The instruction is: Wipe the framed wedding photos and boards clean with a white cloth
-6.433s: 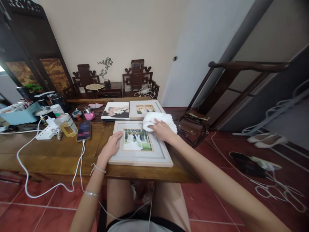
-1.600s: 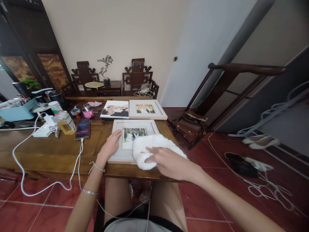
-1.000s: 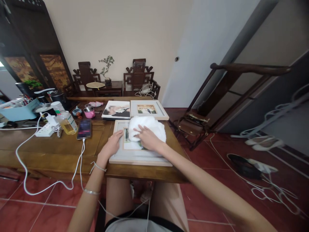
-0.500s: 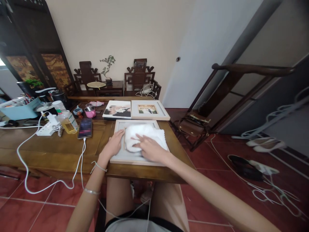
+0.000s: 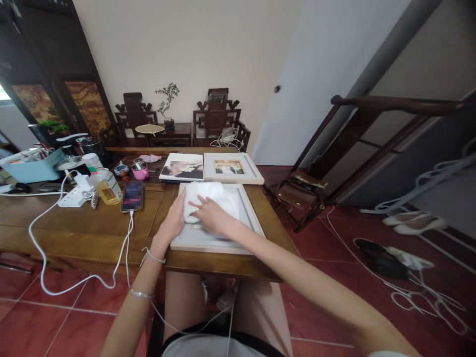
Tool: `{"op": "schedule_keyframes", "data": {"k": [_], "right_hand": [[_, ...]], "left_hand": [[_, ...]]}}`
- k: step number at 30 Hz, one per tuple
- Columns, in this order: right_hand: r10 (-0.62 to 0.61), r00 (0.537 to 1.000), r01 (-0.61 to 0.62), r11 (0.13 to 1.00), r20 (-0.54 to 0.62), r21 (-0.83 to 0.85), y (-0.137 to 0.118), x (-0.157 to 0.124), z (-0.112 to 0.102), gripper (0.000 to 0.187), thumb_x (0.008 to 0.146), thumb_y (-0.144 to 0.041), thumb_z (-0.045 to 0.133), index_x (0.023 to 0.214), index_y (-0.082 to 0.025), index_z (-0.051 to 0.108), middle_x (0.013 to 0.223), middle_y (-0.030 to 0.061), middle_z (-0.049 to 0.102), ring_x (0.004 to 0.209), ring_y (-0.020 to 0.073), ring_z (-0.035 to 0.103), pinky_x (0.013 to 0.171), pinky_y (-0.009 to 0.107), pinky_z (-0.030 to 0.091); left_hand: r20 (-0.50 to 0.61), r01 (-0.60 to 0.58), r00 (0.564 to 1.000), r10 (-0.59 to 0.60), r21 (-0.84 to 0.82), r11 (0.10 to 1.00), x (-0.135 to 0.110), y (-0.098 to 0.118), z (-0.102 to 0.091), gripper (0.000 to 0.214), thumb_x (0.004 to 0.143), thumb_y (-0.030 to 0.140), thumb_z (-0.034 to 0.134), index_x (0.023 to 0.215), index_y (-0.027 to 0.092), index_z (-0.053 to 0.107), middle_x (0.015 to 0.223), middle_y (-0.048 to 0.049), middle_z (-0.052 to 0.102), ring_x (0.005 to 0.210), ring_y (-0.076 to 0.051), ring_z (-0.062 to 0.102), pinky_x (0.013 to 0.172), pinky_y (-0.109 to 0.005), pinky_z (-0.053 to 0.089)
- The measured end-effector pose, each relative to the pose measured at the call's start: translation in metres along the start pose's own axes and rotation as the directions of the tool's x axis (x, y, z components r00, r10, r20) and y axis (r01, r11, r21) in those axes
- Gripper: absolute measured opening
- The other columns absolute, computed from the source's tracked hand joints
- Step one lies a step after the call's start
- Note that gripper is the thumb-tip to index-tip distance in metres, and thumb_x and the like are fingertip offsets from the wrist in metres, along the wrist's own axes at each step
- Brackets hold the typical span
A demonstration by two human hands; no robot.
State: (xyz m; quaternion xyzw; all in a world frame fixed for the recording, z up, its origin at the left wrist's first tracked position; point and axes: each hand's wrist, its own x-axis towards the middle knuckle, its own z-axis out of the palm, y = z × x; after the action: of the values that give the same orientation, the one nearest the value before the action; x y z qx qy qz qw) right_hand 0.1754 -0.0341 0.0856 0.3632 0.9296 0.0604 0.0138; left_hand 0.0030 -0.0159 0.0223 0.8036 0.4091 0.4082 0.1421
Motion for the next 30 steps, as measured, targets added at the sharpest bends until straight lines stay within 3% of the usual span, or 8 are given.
{"op": "schedule_keyframes", "data": {"k": [4,6,9,12,17,22,26,30], "right_hand": [[-0.112,0.992,0.108,0.991,0.052,0.078,-0.024,-0.037,-0.014,0.043,0.072,-0.005,0.050,0.110,-0.016,0.068,0.140,0.0093,0.047,0.132,0.0344,0.033,0.103,0.049,0.034],[-0.103,0.993,0.096,0.987,0.049,0.129,-0.026,-0.059,-0.021,0.044,0.071,-0.003,0.049,0.109,-0.016,0.068,0.136,0.0091,0.052,0.132,0.0322,0.035,0.104,0.047,0.035],[0.034,0.995,-0.048,0.987,0.094,0.152,-0.013,-0.088,-0.027,0.050,0.069,0.001,0.046,0.110,-0.016,0.069,0.126,0.0119,0.059,0.130,0.0288,0.039,0.107,0.047,0.031],[0.203,0.962,-0.224,0.970,0.181,0.100,0.015,-0.103,-0.025,0.053,0.069,0.002,0.043,0.112,-0.015,0.068,0.119,0.0151,0.064,0.132,0.0281,0.037,0.110,0.051,0.022],[0.334,0.938,-0.332,0.943,0.096,-0.029,0.064,-0.085,-0.006,0.055,0.071,0.001,0.041,0.119,-0.016,0.064,0.115,0.0144,0.065,0.134,0.0294,0.033,0.108,0.055,0.019],[0.360,0.933,-0.359,0.928,-0.015,-0.102,0.090,-0.063,0.009,0.051,0.072,0.000,0.042,0.115,-0.014,0.065,0.129,0.0129,0.057,0.134,0.0341,0.030,0.107,0.058,0.018],[0.289,0.957,-0.289,0.957,0.023,-0.004,0.077,-0.088,0.004,0.056,0.066,0.004,0.041,0.114,-0.011,0.066,0.136,0.0139,0.050,0.136,0.0350,0.024,0.108,0.057,0.019],[0.235,0.968,-0.245,0.961,0.089,0.130,0.039,-0.133,-0.010,0.059,0.062,0.006,0.041,0.111,-0.012,0.068,0.139,0.0125,0.047,0.139,0.0329,0.019,0.112,0.054,0.016]], "left_hand": [[0.018,0.061,0.998,-0.061,0.036,0.997,-0.001,-0.001,0.003,0.052,0.093,0.019,0.030,0.144,0.016,0.025,0.147,-0.0131,0.036,0.136,-0.021,0.033,0.113,-0.040,0.026],[0.046,0.096,0.994,-0.100,0.080,0.992,-0.001,-0.002,0.005,0.048,0.093,0.019,0.030,0.141,0.013,0.033,0.146,-0.0147,0.037,0.138,-0.022,0.031,0.114,-0.042,0.026],[0.122,0.105,0.985,-0.122,0.140,0.985,-0.001,-0.001,0.007,0.046,0.091,0.016,0.033,0.135,0.012,0.042,0.146,-0.0150,0.037,0.139,-0.023,0.027,0.113,-0.046,0.025],[0.195,0.096,0.972,-0.128,0.166,0.981,-0.001,0.000,0.007,0.049,0.085,0.007,0.035,0.132,0.016,0.047,0.146,-0.0110,0.039,0.139,-0.022,0.028,0.113,-0.048,0.026],[0.235,0.121,0.958,-0.162,0.181,0.976,0.000,0.001,0.006,0.064,0.074,-0.004,0.033,0.133,0.016,0.047,0.146,-0.0097,0.040,0.138,-0.020,0.031,0.113,-0.047,0.026],[0.191,0.141,0.966,-0.173,0.171,0.975,0.000,0.000,0.007,0.061,0.076,-0.003,0.034,0.131,0.016,0.049,0.143,-0.0095,0.043,0.136,-0.020,0.035,0.113,-0.045,0.028],[0.174,0.156,0.967,-0.188,0.182,0.971,0.000,0.000,0.008,0.058,0.077,-0.002,0.034,0.131,0.015,0.050,0.143,-0.0104,0.043,0.135,-0.021,0.035,0.113,-0.046,0.028],[0.174,0.152,0.966,-0.190,0.209,0.966,0.000,0.000,0.009,0.058,0.078,-0.002,0.034,0.131,0.014,0.049,0.143,-0.0110,0.043,0.136,-0.020,0.035,0.113,-0.046,0.028]]}}
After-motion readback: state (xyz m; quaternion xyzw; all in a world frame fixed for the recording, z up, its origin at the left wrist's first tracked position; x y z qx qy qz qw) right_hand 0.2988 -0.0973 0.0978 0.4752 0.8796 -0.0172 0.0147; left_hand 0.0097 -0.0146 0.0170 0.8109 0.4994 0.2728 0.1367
